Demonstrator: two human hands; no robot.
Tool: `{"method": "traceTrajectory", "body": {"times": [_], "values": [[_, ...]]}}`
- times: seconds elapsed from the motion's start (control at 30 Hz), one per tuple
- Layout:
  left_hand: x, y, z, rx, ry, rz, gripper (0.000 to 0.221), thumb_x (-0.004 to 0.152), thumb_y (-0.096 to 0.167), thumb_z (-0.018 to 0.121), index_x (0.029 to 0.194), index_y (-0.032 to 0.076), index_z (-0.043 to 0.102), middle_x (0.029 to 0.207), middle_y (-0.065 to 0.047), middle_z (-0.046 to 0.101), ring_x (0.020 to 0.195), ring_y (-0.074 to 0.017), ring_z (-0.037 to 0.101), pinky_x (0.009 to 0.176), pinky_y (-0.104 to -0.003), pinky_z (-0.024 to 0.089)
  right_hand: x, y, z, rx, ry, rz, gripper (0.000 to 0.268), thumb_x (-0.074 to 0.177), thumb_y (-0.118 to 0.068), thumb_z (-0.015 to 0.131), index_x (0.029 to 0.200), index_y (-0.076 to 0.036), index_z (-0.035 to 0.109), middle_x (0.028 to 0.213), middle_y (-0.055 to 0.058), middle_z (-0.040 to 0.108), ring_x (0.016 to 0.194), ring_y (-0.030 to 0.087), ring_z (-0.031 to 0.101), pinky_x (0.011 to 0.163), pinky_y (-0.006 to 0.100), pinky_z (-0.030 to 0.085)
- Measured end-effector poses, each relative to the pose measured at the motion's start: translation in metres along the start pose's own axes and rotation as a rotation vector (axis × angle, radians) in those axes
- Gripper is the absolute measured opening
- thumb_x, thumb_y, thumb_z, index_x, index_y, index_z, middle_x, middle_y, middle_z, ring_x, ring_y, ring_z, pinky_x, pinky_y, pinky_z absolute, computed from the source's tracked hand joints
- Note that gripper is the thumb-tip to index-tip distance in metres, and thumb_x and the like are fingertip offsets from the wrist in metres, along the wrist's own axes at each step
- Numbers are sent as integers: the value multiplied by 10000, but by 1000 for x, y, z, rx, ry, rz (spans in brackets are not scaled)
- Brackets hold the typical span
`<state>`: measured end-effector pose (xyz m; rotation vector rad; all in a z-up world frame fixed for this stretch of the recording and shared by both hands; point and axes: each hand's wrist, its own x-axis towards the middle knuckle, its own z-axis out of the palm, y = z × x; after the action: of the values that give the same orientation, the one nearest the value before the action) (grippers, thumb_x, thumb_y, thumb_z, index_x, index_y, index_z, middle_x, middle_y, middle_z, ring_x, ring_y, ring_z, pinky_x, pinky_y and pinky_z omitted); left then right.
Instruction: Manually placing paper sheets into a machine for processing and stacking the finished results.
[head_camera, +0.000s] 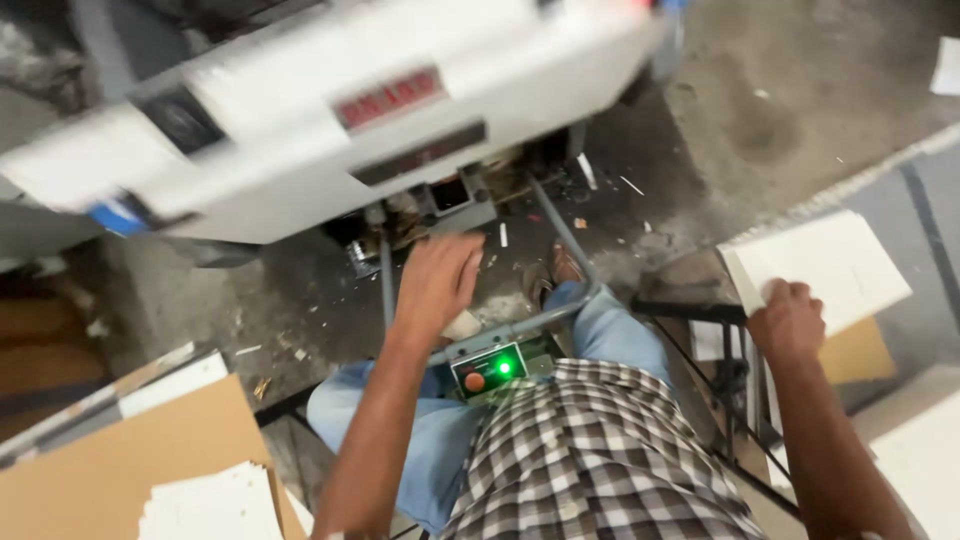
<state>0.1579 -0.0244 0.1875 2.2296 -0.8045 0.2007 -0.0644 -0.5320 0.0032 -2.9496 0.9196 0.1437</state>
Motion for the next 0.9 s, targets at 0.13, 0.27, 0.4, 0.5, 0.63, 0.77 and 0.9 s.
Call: {"method": "traceTrajectory", "body": {"times": [0.13,0.27,0.4,0.5,0.63,0.77,0.9], "values": [[48,-38,11,166,121,37,128,1009,152,698,1122,92,704,1111,-77,708,1116,-282,626,994,-456,432,1,16,-7,32,16,-17,404,943,-107,558,1327,-110,682,1385,192,625,1194,450,595,958,569,526],[51,-72,43,259,91,-271,533,764,277,788,1241,84,651,1340,-116,609,1246,-365,509,1015,-553,374,14,50,-31,81,16,20,372,1042,-67,492,1369,-56,669,1302,293,638,1102,478,651,970,559,529],[13,-103,85,504,-427,-272,671,894,448,696,1408,63,500,1518,-161,454,1363,-416,426,1021,-662,340,51,116,-33,133,267,-94,319,1053,9,496,1336,9,645,1142,301,678,1034,457,658,974,502,530],[-33,-123,118,669,-378,-6,493,905,153,646,1382,105,530,1520,-117,490,1406,-334,443,1059,-572,393,60,97,-54,257,339,-147,340,1088,57,456,1393,27,603,1158,293,651,1011,430,637,928,466,529],[-31,-111,104,670,-249,13,468,889,78,611,1354,90,558,1491,-132,541,1382,-309,498,1040,-534,415,55,-50,-122,527,421,-520,158,1194,-7,460,1290,7,585,1304,245,625,1203,369,617,1073,424,537],[-16,-102,69,552,-102,60,368,934,54,594,1301,35,608,1390,-174,623,1317,-331,576,1057,-518,431,52,-178,-102,664,372,-647,528,1006,161,464,1488,-33,558,1490,259,550,1393,407,522,1216,465,427],[-23,-83,9,554,-62,82,420,873,23,586,1291,39,629,1371,-187,629,1309,-341,581,1093,-534,421,33,-293,-100,710,284,-987,589,972,144,421,1497,-103,523,1470,203,554,1423,405,504,1256,509,386]]}}
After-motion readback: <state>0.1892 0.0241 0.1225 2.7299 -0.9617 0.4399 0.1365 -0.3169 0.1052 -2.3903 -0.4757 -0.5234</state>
